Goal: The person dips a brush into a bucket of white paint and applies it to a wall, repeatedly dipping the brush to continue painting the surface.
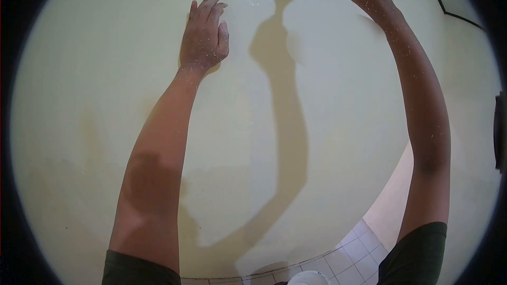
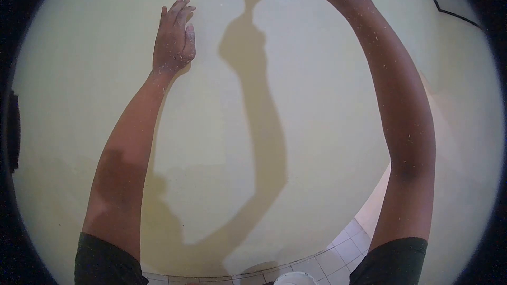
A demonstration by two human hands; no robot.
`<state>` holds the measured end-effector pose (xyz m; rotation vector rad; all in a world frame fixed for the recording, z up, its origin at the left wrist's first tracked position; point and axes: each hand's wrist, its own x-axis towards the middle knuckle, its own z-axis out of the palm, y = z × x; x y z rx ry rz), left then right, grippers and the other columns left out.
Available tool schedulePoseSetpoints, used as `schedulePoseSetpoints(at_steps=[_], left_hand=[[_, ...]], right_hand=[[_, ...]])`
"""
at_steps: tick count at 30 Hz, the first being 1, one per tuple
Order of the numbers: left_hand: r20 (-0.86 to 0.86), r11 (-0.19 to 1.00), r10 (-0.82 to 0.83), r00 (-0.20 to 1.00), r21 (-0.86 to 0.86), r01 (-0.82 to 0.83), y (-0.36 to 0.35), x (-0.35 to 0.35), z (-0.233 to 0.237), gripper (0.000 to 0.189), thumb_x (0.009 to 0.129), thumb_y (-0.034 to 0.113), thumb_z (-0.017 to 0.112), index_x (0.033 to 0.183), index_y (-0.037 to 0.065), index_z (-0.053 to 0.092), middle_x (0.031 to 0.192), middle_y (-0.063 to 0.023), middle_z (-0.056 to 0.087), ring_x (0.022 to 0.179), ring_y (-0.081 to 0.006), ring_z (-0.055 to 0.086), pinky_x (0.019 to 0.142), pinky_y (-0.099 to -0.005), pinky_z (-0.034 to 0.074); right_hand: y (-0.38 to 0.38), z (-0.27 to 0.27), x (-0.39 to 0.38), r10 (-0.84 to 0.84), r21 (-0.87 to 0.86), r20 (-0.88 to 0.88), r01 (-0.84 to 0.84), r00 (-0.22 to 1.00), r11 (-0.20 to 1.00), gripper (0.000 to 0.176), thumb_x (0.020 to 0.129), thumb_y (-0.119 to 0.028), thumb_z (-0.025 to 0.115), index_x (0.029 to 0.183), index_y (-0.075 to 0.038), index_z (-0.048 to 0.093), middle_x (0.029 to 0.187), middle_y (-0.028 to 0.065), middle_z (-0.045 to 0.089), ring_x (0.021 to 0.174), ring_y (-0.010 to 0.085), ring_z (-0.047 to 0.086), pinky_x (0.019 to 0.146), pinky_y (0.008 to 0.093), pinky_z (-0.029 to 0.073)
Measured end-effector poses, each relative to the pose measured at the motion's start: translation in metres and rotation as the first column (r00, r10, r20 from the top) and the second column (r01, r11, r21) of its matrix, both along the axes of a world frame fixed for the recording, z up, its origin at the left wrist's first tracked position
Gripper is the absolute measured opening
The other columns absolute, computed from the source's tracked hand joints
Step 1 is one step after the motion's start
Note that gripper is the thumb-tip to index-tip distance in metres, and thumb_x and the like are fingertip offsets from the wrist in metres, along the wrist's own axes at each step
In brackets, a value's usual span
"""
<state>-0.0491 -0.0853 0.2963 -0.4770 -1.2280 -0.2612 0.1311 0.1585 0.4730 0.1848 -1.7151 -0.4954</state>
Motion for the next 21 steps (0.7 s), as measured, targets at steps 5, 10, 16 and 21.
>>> schedulePoseSetpoints(at_steps=[5, 10, 16, 21], left_hand=[[-0.008, 1.000, -0.002, 1.000, -0.008, 0.002, -0.001, 0.001, 0.001, 0.040, 0.094, 0.013, 0.048, 0.133, 0.005, 0.054, 0.145, -0.0117, 0.050, 0.147, -0.0275, 0.040, 0.129, -0.0501, 0.024], [-0.007, 1.000, 0.004, 1.000, -0.009, -0.004, 0.001, -0.001, 0.002, 0.040, 0.094, 0.012, 0.048, 0.133, 0.006, 0.054, 0.146, -0.0111, 0.050, 0.147, -0.0273, 0.040, 0.129, -0.0497, 0.024], [-0.005, 0.999, -0.035, 0.999, -0.038, 0.035, 0.001, -0.002, 0.002, 0.042, 0.094, 0.007, 0.045, 0.135, 0.005, 0.055, 0.148, -0.0112, 0.049, 0.146, -0.0305, 0.042, 0.128, -0.0530, 0.023], [0.006, 0.998, -0.057, 0.998, -0.038, 0.057, 0.002, 0.001, 0.005, 0.043, 0.093, 0.007, 0.046, 0.135, 0.006, 0.054, 0.148, -0.0106, 0.049, 0.147, -0.0296, 0.041, 0.128, -0.0516, 0.023]], right_hand=[[0.024, -0.003, -0.031, 0.081, 0.273, 0.059, -0.095, 0.995, 0.957, 0.025, 0.085, -0.026, 0.081, 0.089, -0.003, 0.074, 0.078, 0.0160, 0.071, 0.073, 0.0345, 0.068, 0.069, 0.0461, 0.052], [0.024, -0.058, -0.015, 0.022, 0.275, 0.461, -0.166, 0.887, 0.947, 0.027, 0.084, -0.024, 0.080, 0.078, 0.001, 0.069, 0.074, 0.0197, 0.068, 0.072, 0.0396, 0.066, 0.067, 0.0494, 0.051], [0.038, -0.119, -0.014, -0.054, 0.221, 0.748, -0.172, 0.662, 0.960, 0.024, 0.084, -0.023, 0.081, 0.080, -0.002, 0.071, 0.074, 0.0166, 0.070, 0.074, 0.0358, 0.068, 0.069, 0.0474, 0.052], [0.045, -0.127, -0.009, -0.100, 0.197, 0.811, -0.108, 0.577, 0.974, 0.027, 0.085, -0.029, 0.081, 0.083, -0.005, 0.070, 0.075, 0.0131, 0.071, 0.075, 0.0336, 0.069, 0.070, 0.0466, 0.053]])
